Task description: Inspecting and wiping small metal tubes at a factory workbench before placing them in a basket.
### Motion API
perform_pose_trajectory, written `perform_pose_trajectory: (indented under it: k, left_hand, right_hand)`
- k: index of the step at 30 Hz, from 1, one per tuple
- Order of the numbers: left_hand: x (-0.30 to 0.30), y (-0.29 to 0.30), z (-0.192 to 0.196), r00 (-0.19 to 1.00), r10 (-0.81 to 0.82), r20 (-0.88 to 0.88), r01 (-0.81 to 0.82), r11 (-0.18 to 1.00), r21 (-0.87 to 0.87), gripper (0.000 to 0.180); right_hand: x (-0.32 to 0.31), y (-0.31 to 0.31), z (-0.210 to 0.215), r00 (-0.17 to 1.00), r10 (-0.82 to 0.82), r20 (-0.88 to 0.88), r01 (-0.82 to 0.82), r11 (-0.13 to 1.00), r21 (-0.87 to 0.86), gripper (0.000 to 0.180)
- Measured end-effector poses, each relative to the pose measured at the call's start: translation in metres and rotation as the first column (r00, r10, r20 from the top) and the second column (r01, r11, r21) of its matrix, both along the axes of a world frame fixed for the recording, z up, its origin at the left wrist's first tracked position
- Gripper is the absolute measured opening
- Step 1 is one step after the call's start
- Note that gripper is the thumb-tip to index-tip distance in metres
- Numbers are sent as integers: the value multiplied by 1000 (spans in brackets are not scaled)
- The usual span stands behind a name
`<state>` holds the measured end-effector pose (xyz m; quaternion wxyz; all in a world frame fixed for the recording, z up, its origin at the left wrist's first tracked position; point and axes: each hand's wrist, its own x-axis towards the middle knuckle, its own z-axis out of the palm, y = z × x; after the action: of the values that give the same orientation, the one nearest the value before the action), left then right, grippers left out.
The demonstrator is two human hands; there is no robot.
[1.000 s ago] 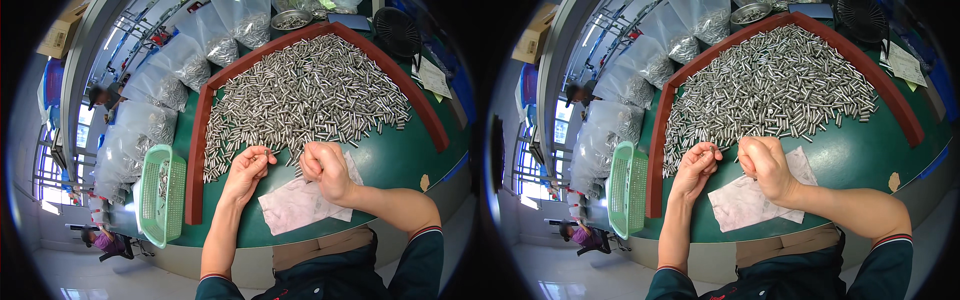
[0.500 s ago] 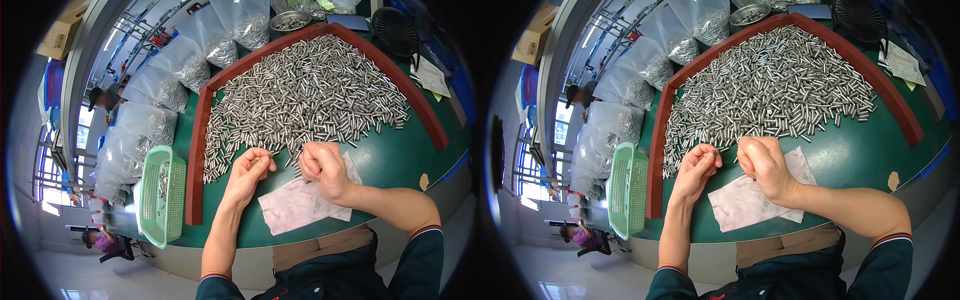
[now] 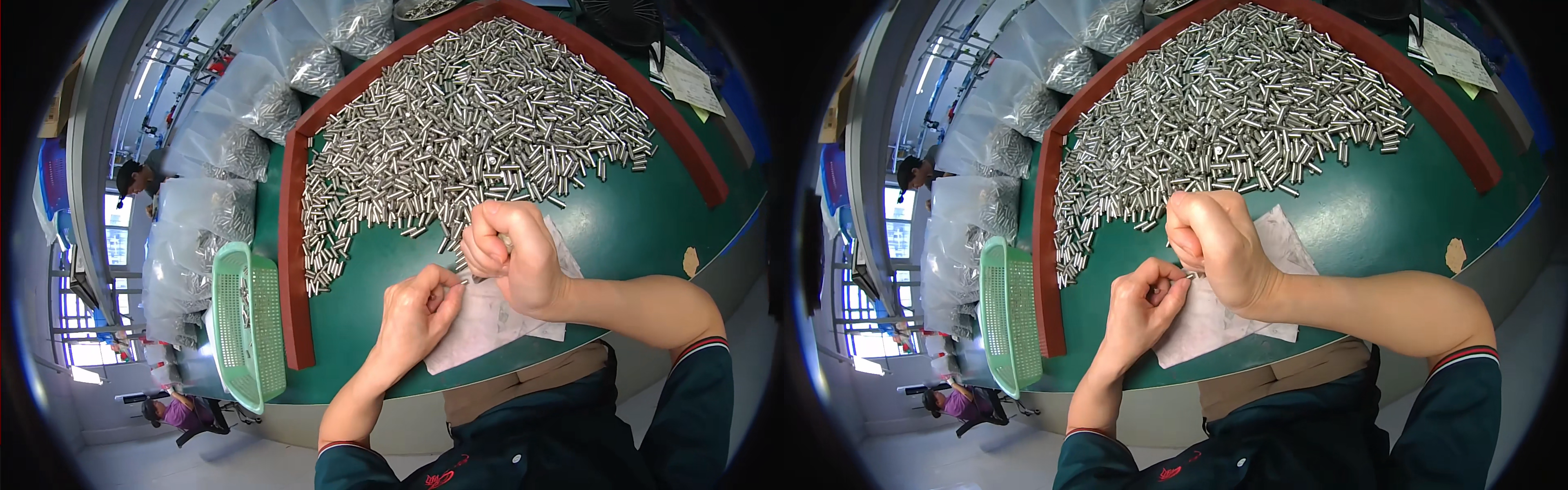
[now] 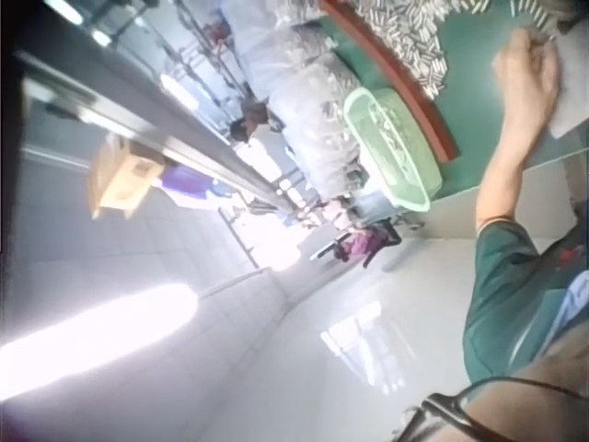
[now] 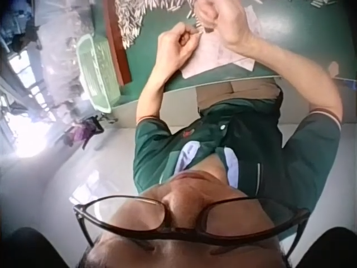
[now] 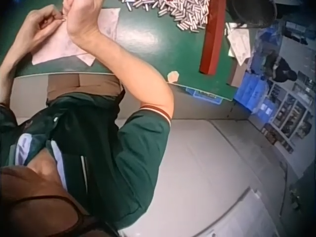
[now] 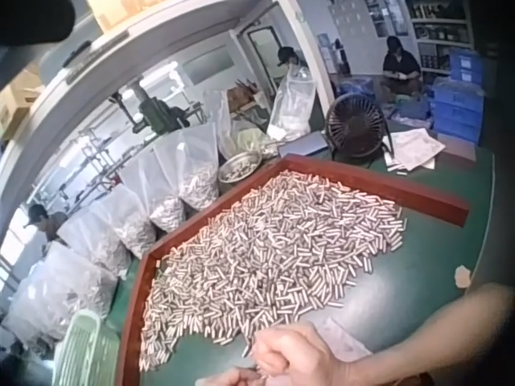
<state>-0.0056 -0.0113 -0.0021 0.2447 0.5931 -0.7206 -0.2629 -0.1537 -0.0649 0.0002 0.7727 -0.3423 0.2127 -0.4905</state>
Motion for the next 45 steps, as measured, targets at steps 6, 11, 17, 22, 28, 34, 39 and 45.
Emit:
perform_pose_trajectory:
  k: [6, 11, 17, 22, 28, 34, 39, 45]
  left_hand:
    - [0, 0, 1, 999, 30, -18, -29, 998, 48, 9]
    - [-1, 0, 3, 999, 42, -10, -42, 997, 67, 9]
    - [0, 1, 3, 997, 64, -48, -58, 993, 106, 8]
    - [1, 1, 1, 994, 69, -83, -58, 990, 129, 9]
    - [1, -1, 1, 998, 34, -59, -30, 997, 71, 9]
    - [-1, -1, 2, 999, 35, -38, -33, 999, 42, 10]
    - [17, -4, 2, 911, 183, -370, -118, 974, 191, 8]
    - [44, -16, -5, 255, 399, -881, 280, 841, 463, 9]
  right_hand:
    - [4, 4, -2, 1000, -4, -14, 5, 1000, 10, 36]
    - [6, 5, -3, 1000, -16, -11, 16, 1000, 0, 36]
    - [6, 6, -4, 1000, -10, -8, 10, 1000, -15, 34]
    - [8, 8, -4, 998, -48, -39, 45, 997, -57, 36]
    - [10, 14, -5, 996, -41, -73, 30, 989, -146, 31]
    - [14, 14, -1, 958, -206, -200, 134, 937, -322, 34]
    - [6, 10, 0, 1000, 8, -20, -8, 999, -40, 36]
    - [5, 11, -1, 997, 80, 18, -80, 997, -4, 33]
